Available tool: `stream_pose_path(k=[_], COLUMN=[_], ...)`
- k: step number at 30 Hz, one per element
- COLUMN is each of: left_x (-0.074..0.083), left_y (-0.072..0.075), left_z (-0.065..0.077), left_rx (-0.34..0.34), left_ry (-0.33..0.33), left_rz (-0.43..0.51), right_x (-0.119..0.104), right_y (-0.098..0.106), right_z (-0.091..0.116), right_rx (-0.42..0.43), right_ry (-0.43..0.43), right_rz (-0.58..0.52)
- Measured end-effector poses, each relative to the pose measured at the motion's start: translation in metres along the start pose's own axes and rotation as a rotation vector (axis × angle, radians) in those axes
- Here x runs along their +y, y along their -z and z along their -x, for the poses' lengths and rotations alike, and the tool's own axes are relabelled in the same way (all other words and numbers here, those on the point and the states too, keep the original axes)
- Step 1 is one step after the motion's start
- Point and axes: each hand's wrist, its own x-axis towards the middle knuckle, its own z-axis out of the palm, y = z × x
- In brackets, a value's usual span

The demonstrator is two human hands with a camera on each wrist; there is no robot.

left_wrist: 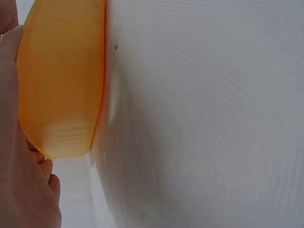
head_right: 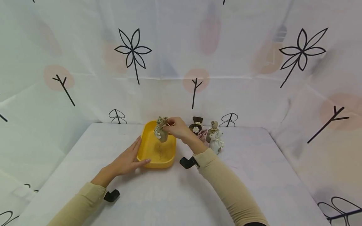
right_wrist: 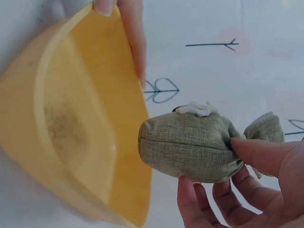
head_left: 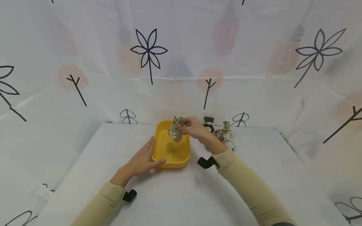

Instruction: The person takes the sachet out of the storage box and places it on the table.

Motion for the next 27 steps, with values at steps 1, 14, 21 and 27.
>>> stream_pose_path(k=[1,14,21,27], left_x=[0.0,0.001,0.001,0.0], left_y=[0.0,-0.002,-0.001,-0.002], left_z=[0.0,0.002,0.003,0.002], left_rx=[0.002,0.004,0.009,0.012], left_ry=[-0.001,0.01,0.007,0.008], left_rz=[-0.001,-0.005,-0.01,-0.009], right_x=[0.001,0.03,0.061,0.081], right_y=[0.003,0.043,0.054,0.057], right_z=[0.004,0.066,0.085,0.096], right_rx=[0.008,0.08,0.098,0.091], right_ry=[0.002,0.071,0.07,0.054], right_rz=[0.009,0.139,0.128,0.082])
